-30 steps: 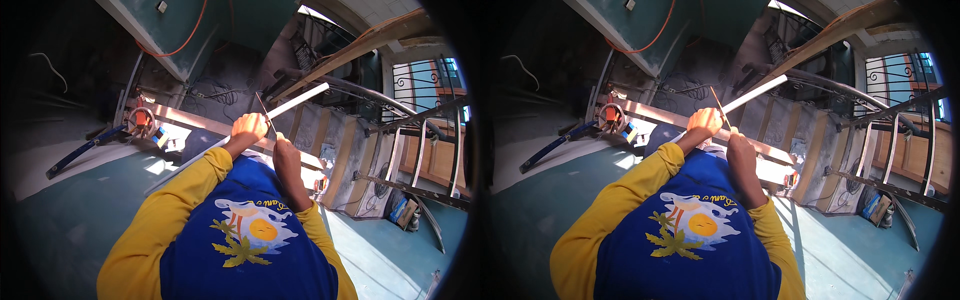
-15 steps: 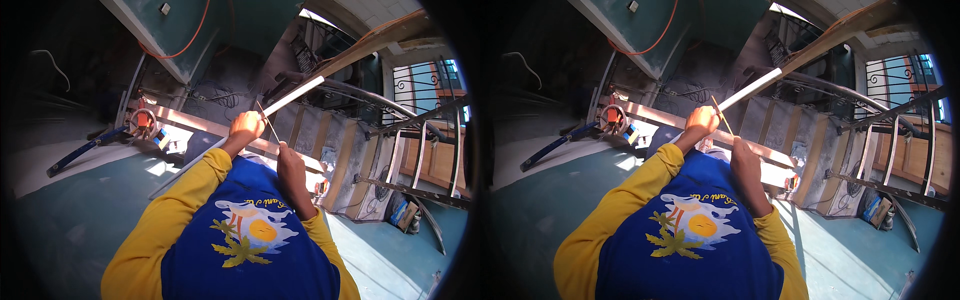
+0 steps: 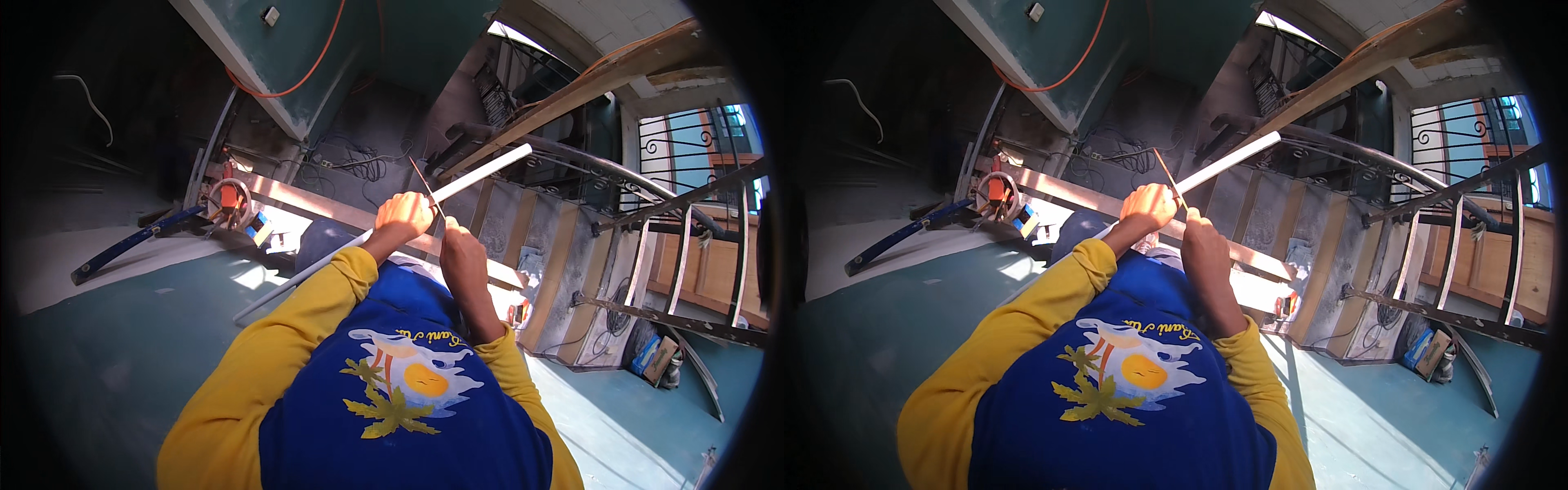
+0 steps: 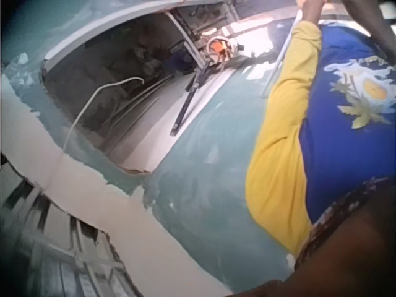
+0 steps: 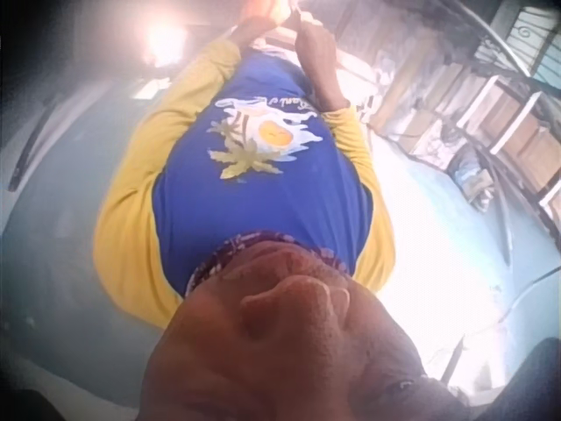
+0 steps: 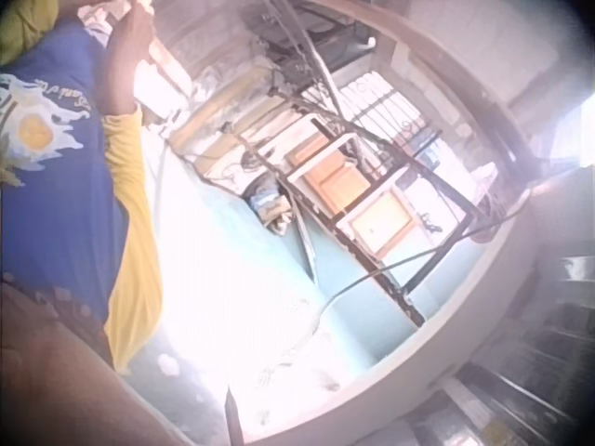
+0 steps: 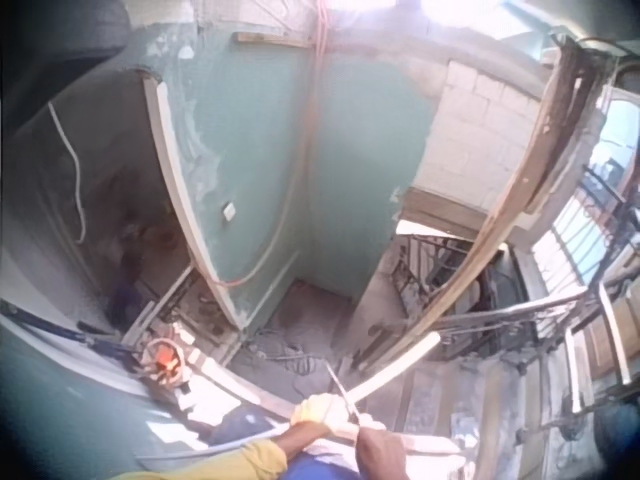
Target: The person installs white electrical conduit along a ceiling metal framework. They measure and cut conduit pieces, then secure them to the ceiling using pliers and fasteners. The work occurs in a room under renovation with exposed walls and a visible staircase.
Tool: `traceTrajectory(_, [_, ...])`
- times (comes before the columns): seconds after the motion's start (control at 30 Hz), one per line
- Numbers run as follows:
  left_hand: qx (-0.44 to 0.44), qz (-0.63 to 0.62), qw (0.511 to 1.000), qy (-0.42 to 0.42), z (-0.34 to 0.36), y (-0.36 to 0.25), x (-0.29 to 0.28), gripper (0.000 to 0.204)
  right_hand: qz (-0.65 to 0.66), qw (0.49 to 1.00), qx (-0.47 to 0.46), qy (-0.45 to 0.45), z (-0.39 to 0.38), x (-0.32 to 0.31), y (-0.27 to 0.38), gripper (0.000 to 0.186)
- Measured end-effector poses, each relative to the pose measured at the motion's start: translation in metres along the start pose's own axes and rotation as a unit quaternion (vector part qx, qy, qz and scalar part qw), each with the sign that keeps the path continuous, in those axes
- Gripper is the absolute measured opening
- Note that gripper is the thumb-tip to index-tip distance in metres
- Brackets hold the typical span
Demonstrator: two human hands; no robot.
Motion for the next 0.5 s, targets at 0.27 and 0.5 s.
traceTrajectory(0.27, [-0.013, 0.011, 1.0, 0.01, 0.002, -0.008, 0.004, 0.035, -0.004, 1.0, 0.005, 0.022, 0.01, -0.006, -0.003, 0.022])
traceTrajectory(0.5, [0.032, -0.008, 0.999, -0.011, -0.002, -0.004, 0.006, 0.035, -0.005, 0.999, 0.01, 0.041, 0.009, 0.001, -0.002, 0.022])
Point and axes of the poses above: each hand's wrist, its own z-axis towards the middle knuckle, its own x-axis out of the palm, y = z × x, the point moved 5 cm from there along z, towards the middle knuckle, and after that the axes turned 9 degrees about -x, right-handed, at the moved point
